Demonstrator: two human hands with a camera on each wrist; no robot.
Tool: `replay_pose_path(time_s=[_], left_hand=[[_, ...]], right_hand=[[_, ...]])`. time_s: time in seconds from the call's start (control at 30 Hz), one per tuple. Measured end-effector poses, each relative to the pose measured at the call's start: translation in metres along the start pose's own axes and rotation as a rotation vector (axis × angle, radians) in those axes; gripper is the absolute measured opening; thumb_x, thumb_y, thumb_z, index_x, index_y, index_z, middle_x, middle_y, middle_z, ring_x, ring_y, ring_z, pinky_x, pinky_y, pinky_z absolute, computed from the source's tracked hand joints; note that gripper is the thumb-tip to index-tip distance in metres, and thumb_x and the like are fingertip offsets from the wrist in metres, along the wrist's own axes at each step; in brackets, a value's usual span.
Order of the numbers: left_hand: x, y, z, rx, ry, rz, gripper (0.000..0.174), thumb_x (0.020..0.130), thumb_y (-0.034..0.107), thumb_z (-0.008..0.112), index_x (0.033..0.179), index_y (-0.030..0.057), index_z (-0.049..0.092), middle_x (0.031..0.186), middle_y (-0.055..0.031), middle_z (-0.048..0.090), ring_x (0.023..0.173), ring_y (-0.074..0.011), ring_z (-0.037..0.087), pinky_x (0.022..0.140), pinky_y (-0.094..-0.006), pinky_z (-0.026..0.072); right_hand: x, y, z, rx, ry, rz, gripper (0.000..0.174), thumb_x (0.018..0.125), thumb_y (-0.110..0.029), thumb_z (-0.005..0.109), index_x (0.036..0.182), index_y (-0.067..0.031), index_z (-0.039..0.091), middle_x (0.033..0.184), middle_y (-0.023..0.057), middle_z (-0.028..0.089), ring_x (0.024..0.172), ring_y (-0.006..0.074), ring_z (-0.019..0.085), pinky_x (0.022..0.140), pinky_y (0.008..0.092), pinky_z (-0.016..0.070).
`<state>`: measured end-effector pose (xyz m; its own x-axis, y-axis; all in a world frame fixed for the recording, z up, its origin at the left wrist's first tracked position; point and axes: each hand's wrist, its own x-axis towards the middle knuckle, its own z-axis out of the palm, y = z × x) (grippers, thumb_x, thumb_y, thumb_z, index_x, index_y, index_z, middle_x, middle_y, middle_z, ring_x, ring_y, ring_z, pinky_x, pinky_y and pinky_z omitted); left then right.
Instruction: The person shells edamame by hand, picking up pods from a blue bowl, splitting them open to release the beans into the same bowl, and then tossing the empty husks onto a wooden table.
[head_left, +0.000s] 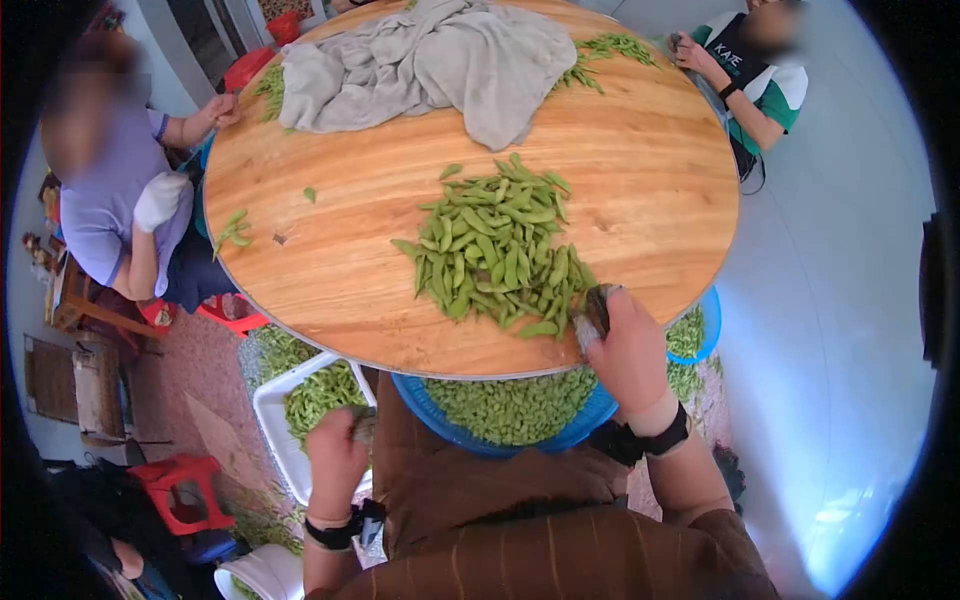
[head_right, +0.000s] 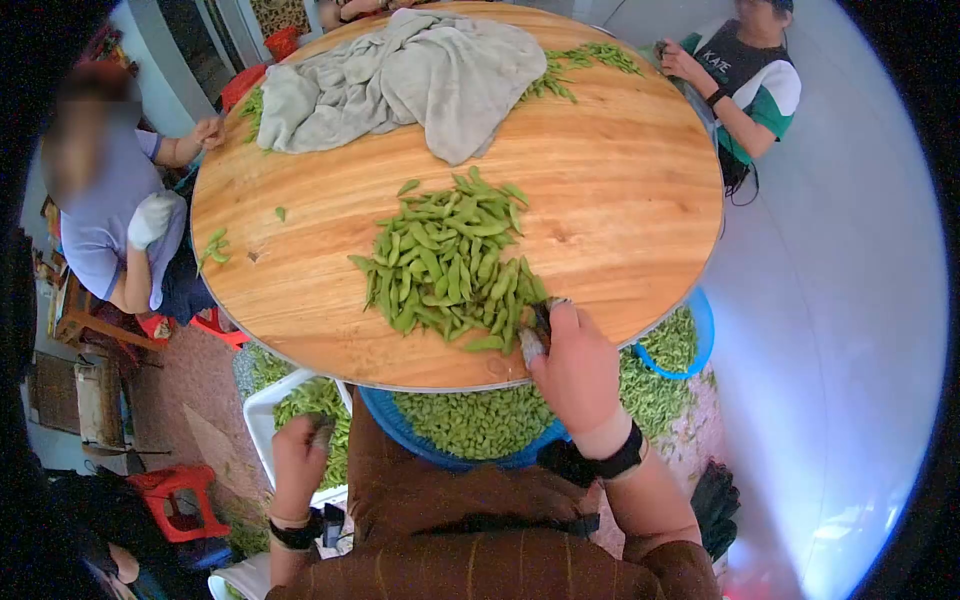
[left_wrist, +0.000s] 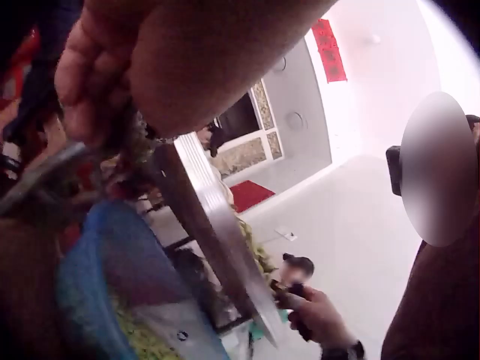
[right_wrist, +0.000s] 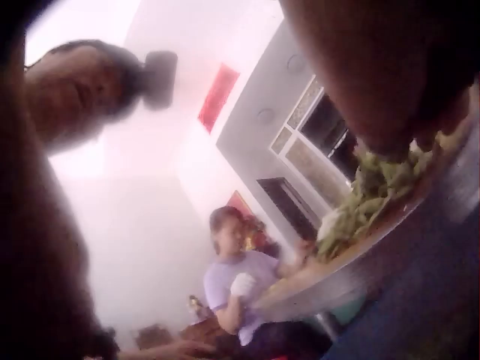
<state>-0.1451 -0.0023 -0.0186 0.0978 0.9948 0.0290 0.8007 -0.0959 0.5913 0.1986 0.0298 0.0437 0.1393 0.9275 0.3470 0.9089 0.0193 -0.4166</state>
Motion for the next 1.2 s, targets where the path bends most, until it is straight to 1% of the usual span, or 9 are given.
replay_pose_path(time_s=[0.1,0.27,0.47,0.57,0.67,0.73,0.83,0.93,1.2], left_hand=[[0.018,0.050,0.008,-0.079,-0.011,0.211,0.007,0.077,0.006,0.062,0.083,0.0024,0.065,0.073,-0.0163,0.060,0.067,-0.0316,0.059,0.060,-0.0364,0.0469],[0.034,0.093,0.023,-0.229,-0.306,0.459,0.013,0.079,0.011,0.064,0.090,0.0042,0.064,0.076,-0.0153,0.059,0.072,-0.0322,0.059,0.062,-0.0363,0.0470],[0.047,0.131,0.042,-0.297,-0.356,0.513,0.015,0.079,0.011,0.063,0.093,0.0033,0.062,0.078,-0.0169,0.057,0.073,-0.0354,0.057,0.063,-0.0402,0.0466],[0.054,0.143,0.046,-0.257,-0.363,0.551,0.017,0.077,0.010,0.062,0.093,0.0025,0.060,0.079,-0.0182,0.057,0.073,-0.0375,0.057,0.064,-0.0421,0.0463],[0.053,0.150,0.057,-0.262,-0.321,0.494,0.017,0.075,0.009,0.062,0.089,0.0017,0.057,0.079,-0.0187,0.056,0.074,-0.0389,0.056,0.064,-0.0434,0.0461],[0.048,0.156,0.063,-0.244,-0.310,0.501,0.016,0.074,0.009,0.062,0.087,0.0015,0.056,0.078,-0.0188,0.055,0.073,-0.0393,0.056,0.064,-0.0442,0.0460],[0.047,0.165,0.063,-0.205,-0.304,0.514,0.016,0.073,0.008,0.062,0.084,0.0012,0.053,0.077,-0.0187,0.054,0.073,-0.0398,0.056,0.063,-0.0453,0.0459],[0.048,0.166,0.063,-0.185,-0.321,0.516,0.015,0.072,0.008,0.061,0.082,0.0010,0.052,0.075,-0.0186,0.053,0.072,-0.0398,0.056,0.061,-0.0456,0.0456],[0.050,0.164,0.064,-0.216,-0.299,0.546,0.014,0.072,0.007,0.061,0.079,0.0010,0.050,0.073,-0.0179,0.052,0.069,-0.0398,0.055,0.060,-0.0454,0.0447]], right_hand=[[0.001,0.003,0.001,0.022,-0.029,0.064,0.020,0.066,-0.004,0.062,0.082,0.0003,0.051,0.072,0.0212,0.056,0.068,0.0394,0.057,0.061,0.0457,0.0468],[-0.008,0.021,-0.008,0.190,-0.045,0.138,0.020,0.066,-0.001,0.060,0.085,0.0017,0.054,0.074,0.0214,0.058,0.069,0.0387,0.058,0.062,0.0415,0.0476],[-0.011,0.040,-0.016,0.528,0.020,0.220,0.029,0.071,0.001,0.058,0.099,0.0007,0.060,0.079,0.0184,0.062,0.068,0.0239,0.060,0.065,0.0311,0.0477],[-0.004,0.041,-0.023,0.593,-0.120,0.215,0.025,0.073,-0.001,0.058,0.098,0.0013,0.060,0.078,0.0173,0.061,0.067,0.0194,0.058,0.065,0.0309,0.0473],[0.001,0.039,-0.026,0.716,-0.287,0.373,0.021,0.079,-0.001,0.059,0.100,0.0021,0.060,0.085,0.0078,0.065,0.077,0.0110,0.058,0.072,0.0269,0.0479],[0.002,0.044,-0.016,0.494,-0.125,0.235,0.023,0.074,-0.007,0.061,0.096,-0.0001,0.060,0.081,0.0190,0.063,0.073,0.0307,0.062,0.066,0.0328,0.0485],[0.001,0.037,-0.010,0.474,-0.081,0.130,0.023,0.073,-0.008,0.063,0.095,-0.0015,0.059,0.080,0.0192,0.061,0.074,0.0372,0.059,0.063,0.0379,0.0487],[0.003,0.034,-0.016,0.149,-0.078,-0.078,0.024,0.072,-0.009,0.064,0.094,-0.0022,0.059,0.077,0.0182,0.059,0.072,0.0381,0.057,0.061,0.0431,0.0472],[0.019,0.039,-0.011,0.240,0.009,0.005,0.019,0.073,-0.005,0.060,0.091,0.0001,0.058,0.077,0.0204,0.058,0.072,0.0404,0.057,0.062,0.0432,0.0469]])
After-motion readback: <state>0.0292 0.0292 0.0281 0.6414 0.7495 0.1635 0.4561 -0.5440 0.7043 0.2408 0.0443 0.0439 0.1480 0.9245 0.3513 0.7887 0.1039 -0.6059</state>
